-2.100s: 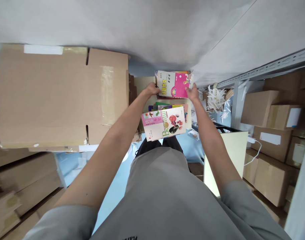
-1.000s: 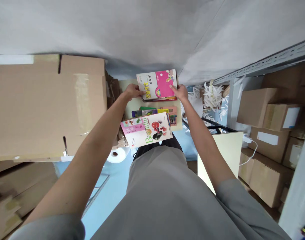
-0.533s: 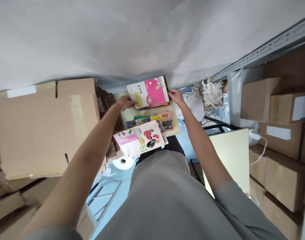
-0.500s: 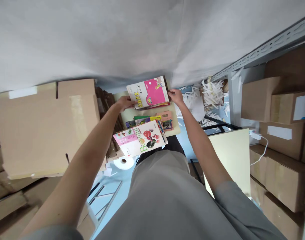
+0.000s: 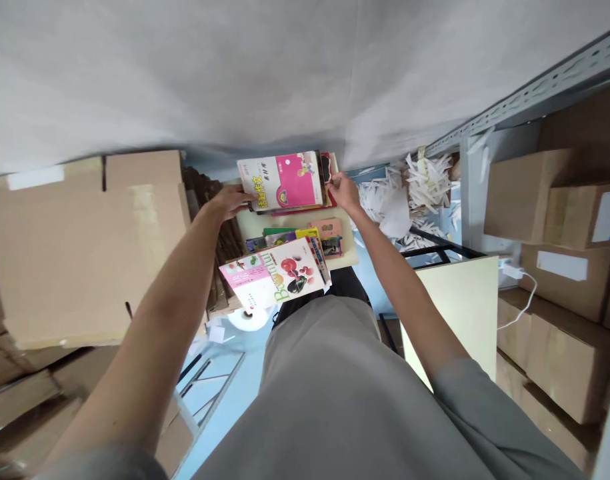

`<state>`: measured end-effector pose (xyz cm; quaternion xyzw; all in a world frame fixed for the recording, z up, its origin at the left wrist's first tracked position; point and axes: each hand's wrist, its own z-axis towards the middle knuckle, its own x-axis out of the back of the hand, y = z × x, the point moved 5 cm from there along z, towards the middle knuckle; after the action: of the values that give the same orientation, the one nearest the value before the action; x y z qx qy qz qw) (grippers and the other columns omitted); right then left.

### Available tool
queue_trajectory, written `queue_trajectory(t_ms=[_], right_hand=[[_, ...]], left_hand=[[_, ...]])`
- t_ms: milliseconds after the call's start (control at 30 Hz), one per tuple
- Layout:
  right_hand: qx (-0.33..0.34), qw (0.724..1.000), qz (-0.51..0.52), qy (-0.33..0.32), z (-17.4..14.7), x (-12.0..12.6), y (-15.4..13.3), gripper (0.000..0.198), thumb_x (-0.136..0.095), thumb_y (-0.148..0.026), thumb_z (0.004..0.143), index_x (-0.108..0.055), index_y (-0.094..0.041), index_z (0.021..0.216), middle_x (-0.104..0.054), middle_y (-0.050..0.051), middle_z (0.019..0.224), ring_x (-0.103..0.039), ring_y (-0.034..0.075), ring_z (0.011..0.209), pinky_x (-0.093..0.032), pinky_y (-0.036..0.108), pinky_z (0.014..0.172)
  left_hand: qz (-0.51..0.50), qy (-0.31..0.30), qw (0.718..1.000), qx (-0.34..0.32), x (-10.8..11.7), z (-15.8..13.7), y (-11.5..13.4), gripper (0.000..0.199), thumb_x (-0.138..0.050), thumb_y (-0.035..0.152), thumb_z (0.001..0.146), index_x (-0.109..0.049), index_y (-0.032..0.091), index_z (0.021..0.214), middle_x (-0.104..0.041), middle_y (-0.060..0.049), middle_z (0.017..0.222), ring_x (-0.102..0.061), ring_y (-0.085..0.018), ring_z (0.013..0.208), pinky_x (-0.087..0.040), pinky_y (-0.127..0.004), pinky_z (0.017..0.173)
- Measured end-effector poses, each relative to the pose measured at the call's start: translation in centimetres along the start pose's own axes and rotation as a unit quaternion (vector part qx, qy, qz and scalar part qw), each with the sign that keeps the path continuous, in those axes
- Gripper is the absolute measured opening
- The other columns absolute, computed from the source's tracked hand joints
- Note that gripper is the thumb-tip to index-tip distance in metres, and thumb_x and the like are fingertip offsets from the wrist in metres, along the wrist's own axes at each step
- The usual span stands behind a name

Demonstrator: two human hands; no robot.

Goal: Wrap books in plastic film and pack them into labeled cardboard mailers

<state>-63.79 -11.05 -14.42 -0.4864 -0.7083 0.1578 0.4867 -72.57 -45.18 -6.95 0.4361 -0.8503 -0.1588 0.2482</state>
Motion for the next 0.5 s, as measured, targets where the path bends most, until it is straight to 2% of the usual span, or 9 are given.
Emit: queue_trajectory(t_ms=[100,167,200,300,367,500], right_hand=[[-0.024,0.999,-0.017,0.02,0.4,-0.4,0.6,0.019,-0.071,-0.027,0.11,-0.078,-0.02,0.128,-0.087,0.015,0.131,-0.079,0.033,0.129,-0.058,0.045,0.121],[-0.035,0.999,-0.015,0.027,0.8,-0.3,1.1,0.014,-0.067,-0.031,0.114,-0.078,-0.022,0.118,-0.088,0.016,0.127,-0.079,0.033,0.129,-0.059,0.044,0.117],[-0.035,0.999,-0.014,0.026,1.0,-0.2,1.3,0.018,-0.066,-0.036,0.116,-0.078,-0.023,0.111,-0.088,0.016,0.123,-0.08,0.034,0.127,-0.059,0.042,0.114],[-0.024,0.999,-0.022,0.008,1.5,0.1,1.8,0.048,-0.06,-0.06,0.121,-0.072,-0.025,0.09,-0.086,0.015,0.107,-0.081,0.035,0.118,-0.059,0.04,0.103],[-0.017,0.999,-0.03,-0.005,1.6,0.3,2.1,0.065,-0.054,-0.076,0.119,-0.069,-0.025,0.083,-0.081,0.014,0.097,-0.081,0.034,0.109,-0.058,0.04,0.099],[0.0,1.0,-0.007,-0.028,1.8,0.6,2.5,0.078,-0.049,-0.092,0.114,-0.069,-0.025,0.082,-0.073,0.011,0.084,-0.079,0.035,0.106,-0.058,0.043,0.099]], left_hand=[[-0.036,0.012,0.999,0.014,0.3,0.3,-0.2,0.049,-0.104,0.042,0.102,-0.073,0.008,0.12,-0.081,0.003,0.089,-0.063,-0.013,0.101,-0.055,-0.038,0.121],[-0.05,0.022,0.998,0.019,0.2,0.4,-0.4,0.045,-0.103,0.035,0.103,-0.074,0.006,0.121,-0.08,0.002,0.089,-0.063,-0.012,0.101,-0.054,-0.04,0.122],[-0.055,0.026,0.998,0.021,0.1,0.5,-0.4,0.044,-0.104,0.032,0.102,-0.074,0.005,0.12,-0.08,0.002,0.088,-0.064,-0.013,0.101,-0.054,-0.04,0.122],[-0.068,0.038,0.997,0.026,-0.5,0.7,-0.4,0.047,-0.11,0.028,0.093,-0.076,0.005,0.115,-0.08,0.0,0.088,-0.068,-0.016,0.101,-0.057,-0.039,0.116],[-0.076,0.038,0.996,0.028,-1.2,0.9,-0.4,0.047,-0.112,0.025,0.089,-0.077,0.005,0.114,-0.08,0.001,0.087,-0.07,-0.016,0.099,-0.059,-0.039,0.112],[-0.082,0.03,0.996,0.024,-2.6,1.5,0.0,0.035,-0.101,0.011,0.099,-0.075,0.0,0.12,-0.076,0.007,0.081,-0.067,-0.011,0.093,-0.059,-0.042,0.121]])
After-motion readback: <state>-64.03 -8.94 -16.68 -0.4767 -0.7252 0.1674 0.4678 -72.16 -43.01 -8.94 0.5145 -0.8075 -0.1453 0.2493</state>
